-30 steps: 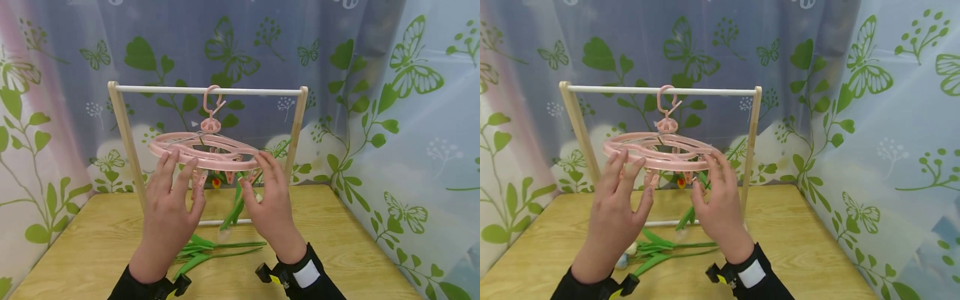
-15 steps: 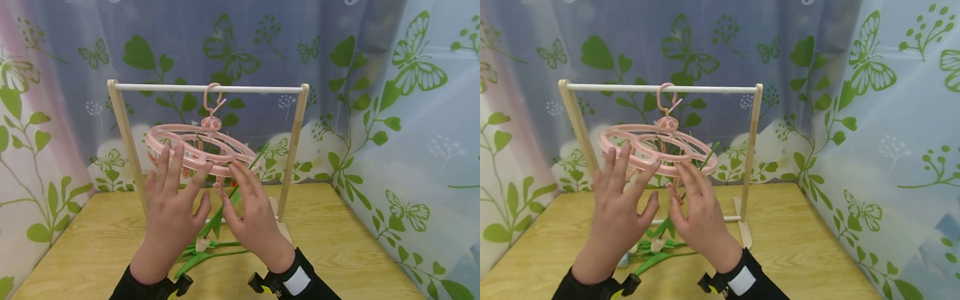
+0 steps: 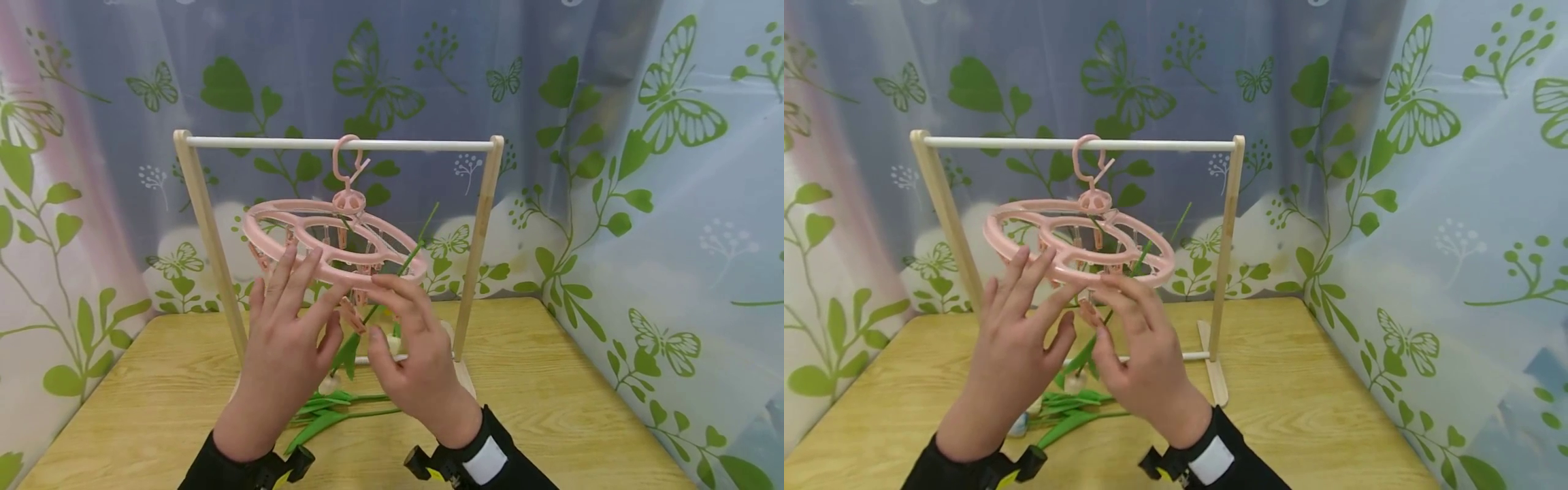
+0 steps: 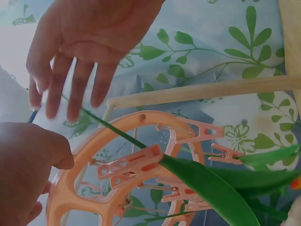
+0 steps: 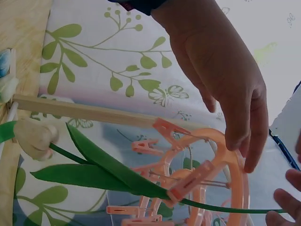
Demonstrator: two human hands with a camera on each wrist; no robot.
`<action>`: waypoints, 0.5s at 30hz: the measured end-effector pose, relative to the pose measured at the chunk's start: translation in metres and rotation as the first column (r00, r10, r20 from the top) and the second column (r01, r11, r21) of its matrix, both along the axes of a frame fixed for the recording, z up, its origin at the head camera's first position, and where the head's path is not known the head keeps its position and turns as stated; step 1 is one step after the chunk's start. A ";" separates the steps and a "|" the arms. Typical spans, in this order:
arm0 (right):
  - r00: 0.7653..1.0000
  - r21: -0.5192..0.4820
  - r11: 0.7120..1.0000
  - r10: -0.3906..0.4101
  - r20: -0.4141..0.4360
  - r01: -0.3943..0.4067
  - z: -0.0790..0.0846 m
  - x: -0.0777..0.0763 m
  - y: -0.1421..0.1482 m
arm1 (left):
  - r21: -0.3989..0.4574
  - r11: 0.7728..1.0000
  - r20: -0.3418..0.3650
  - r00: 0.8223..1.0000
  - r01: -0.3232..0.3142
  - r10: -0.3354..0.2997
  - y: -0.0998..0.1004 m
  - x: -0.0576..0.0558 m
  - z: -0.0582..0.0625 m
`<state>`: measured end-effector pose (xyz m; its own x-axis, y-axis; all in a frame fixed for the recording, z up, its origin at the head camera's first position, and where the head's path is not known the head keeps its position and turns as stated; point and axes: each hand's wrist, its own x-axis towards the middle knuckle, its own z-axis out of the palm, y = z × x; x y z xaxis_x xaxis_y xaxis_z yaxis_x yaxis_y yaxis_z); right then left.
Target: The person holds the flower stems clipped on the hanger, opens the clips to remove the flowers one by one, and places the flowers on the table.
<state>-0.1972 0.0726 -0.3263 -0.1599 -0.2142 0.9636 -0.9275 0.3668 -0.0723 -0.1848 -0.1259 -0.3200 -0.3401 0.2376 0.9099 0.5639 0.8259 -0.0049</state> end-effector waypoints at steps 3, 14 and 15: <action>0.999 -0.110 0.994 -0.009 -0.044 0.004 0.003 -0.003 0.007 | 0.004 1.000 0.027 1.000 -0.013 0.013 0.000 0.000 0.000; 0.999 -0.022 0.999 -0.026 -0.035 0.025 0.007 0.004 0.009 | 0.038 0.999 0.003 1.000 0.027 -0.027 0.003 0.000 -0.001; 0.998 0.031 0.998 -0.061 -0.006 0.061 0.007 0.005 0.008 | 0.038 0.999 -0.004 1.000 0.028 -0.027 0.004 -0.001 -0.001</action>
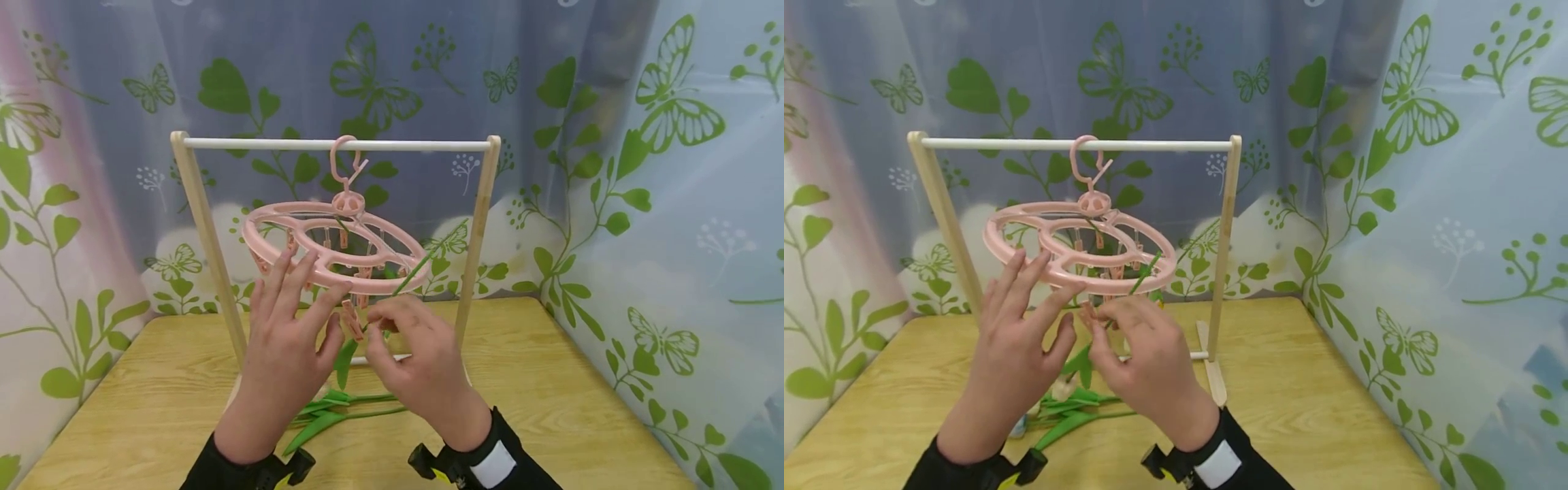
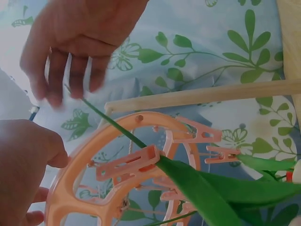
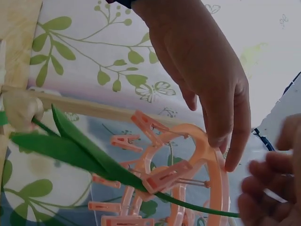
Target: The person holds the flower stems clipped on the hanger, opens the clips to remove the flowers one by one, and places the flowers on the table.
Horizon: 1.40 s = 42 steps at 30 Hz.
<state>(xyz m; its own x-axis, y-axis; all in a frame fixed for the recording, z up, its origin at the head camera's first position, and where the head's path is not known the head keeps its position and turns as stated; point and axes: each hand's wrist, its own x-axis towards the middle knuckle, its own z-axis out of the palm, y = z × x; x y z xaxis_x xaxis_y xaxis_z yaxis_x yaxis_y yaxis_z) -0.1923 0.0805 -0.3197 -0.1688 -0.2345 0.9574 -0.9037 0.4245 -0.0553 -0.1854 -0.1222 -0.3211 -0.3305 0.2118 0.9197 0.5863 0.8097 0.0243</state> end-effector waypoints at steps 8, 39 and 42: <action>0.930 0.243 0.945 -0.276 0.241 0.217 -0.005 0.001 -0.006 | -0.012 1.000 -0.014 1.000 -0.011 0.010 0.000 0.000 0.000; 0.704 0.233 0.972 -0.192 0.683 0.040 -0.012 -0.017 -0.013 | -0.297 0.950 0.460 0.858 -0.092 0.227 0.000 0.022 0.009; 0.674 0.216 0.976 -0.181 0.716 0.032 -0.012 -0.017 -0.014 | -0.324 0.941 0.520 0.812 -0.101 0.266 0.001 0.016 0.005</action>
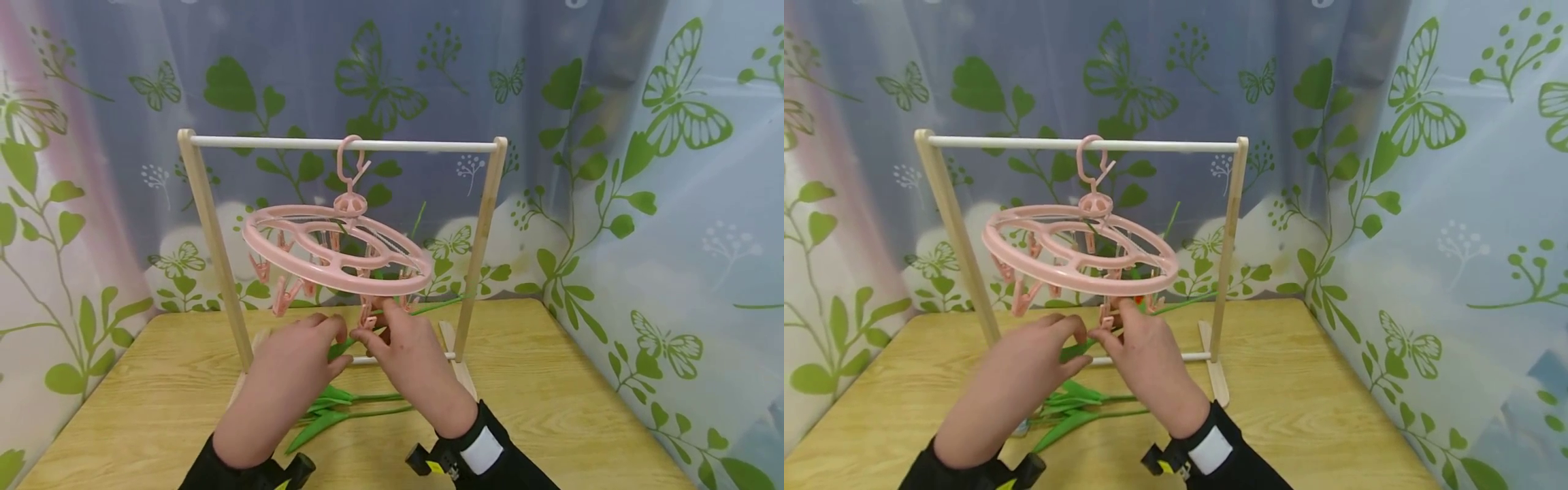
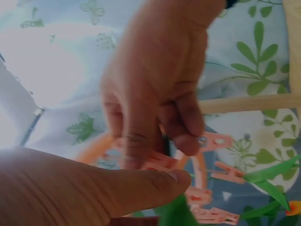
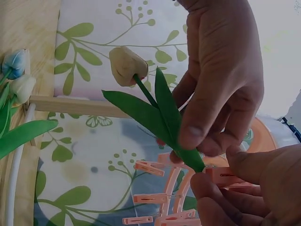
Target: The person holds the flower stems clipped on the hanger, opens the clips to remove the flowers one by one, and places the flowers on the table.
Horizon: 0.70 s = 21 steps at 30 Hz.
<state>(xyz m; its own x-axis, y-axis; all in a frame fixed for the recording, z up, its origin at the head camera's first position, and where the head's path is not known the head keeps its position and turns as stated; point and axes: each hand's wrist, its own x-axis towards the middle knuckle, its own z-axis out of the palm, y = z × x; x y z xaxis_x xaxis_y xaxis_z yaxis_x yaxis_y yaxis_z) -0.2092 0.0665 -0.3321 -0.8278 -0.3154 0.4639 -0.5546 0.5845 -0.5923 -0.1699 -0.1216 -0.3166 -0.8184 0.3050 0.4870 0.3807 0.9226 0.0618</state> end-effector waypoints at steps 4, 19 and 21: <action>1.000 -0.026 1.000 0.012 0.009 -0.011 0.000 0.000 0.000 | 0.022 1.000 0.031 1.000 0.001 -0.002 0.002 -0.006 -0.002; 0.993 -0.016 0.999 -0.029 -0.117 0.028 0.012 0.011 0.007 | 0.063 0.998 -0.135 0.991 0.015 -0.006 -0.001 -0.005 -0.002; 0.982 0.018 0.999 -0.038 -0.188 0.042 0.012 0.012 0.008 | 0.070 0.997 -0.145 0.989 0.022 -0.012 -0.002 -0.004 -0.002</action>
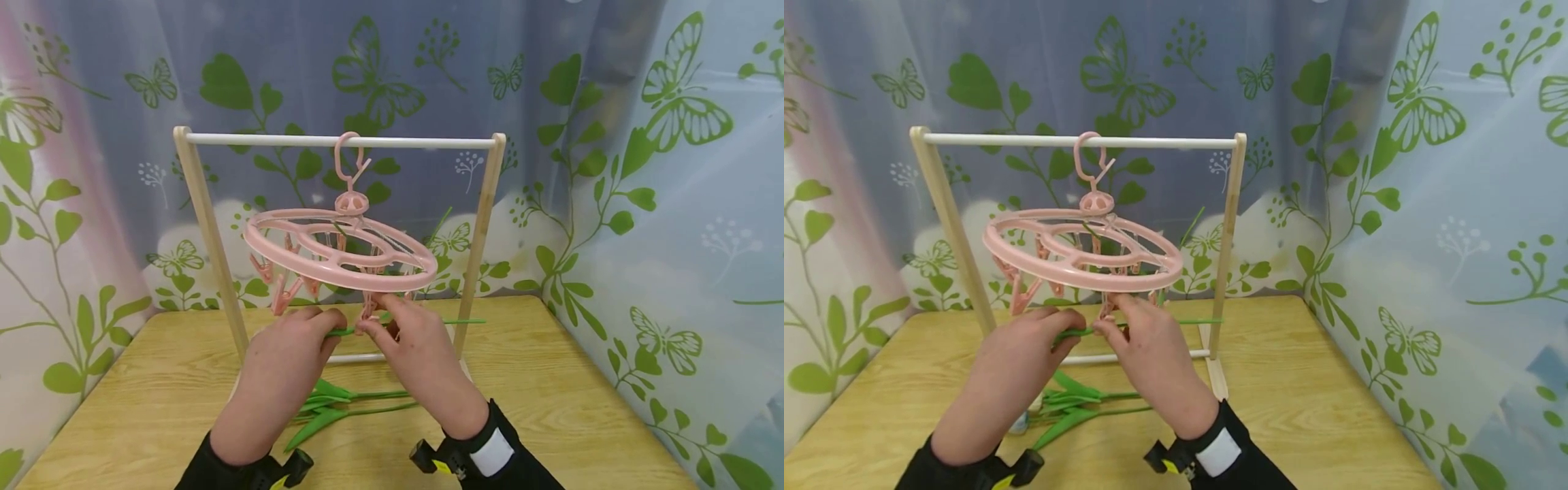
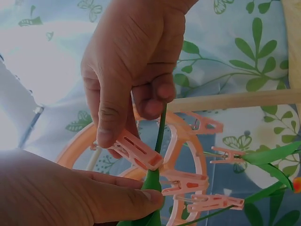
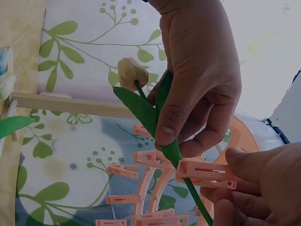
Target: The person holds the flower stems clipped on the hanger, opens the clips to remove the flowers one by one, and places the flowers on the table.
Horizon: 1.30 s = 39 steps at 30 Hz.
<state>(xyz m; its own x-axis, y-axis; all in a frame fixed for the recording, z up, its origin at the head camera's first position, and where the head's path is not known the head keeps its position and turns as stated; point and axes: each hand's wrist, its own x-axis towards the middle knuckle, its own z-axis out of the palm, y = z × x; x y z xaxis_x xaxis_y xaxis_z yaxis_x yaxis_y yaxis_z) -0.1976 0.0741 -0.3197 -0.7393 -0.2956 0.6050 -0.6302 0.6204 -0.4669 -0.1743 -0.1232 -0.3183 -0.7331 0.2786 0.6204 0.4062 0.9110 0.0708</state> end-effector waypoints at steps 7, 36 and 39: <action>0.991 0.028 1.000 -0.002 -0.136 0.006 0.001 0.001 0.005 | 0.006 1.000 0.024 1.000 -0.008 0.008 0.001 0.003 0.001; 0.925 0.075 0.997 0.044 -0.376 -0.017 -0.003 -0.001 0.004 | -0.024 0.999 0.034 0.999 -0.026 0.027 0.006 0.004 -0.001; 0.918 0.075 0.997 0.038 -0.394 -0.009 -0.003 -0.001 0.004 | -0.022 0.999 0.026 0.999 -0.024 0.024 0.006 0.005 -0.001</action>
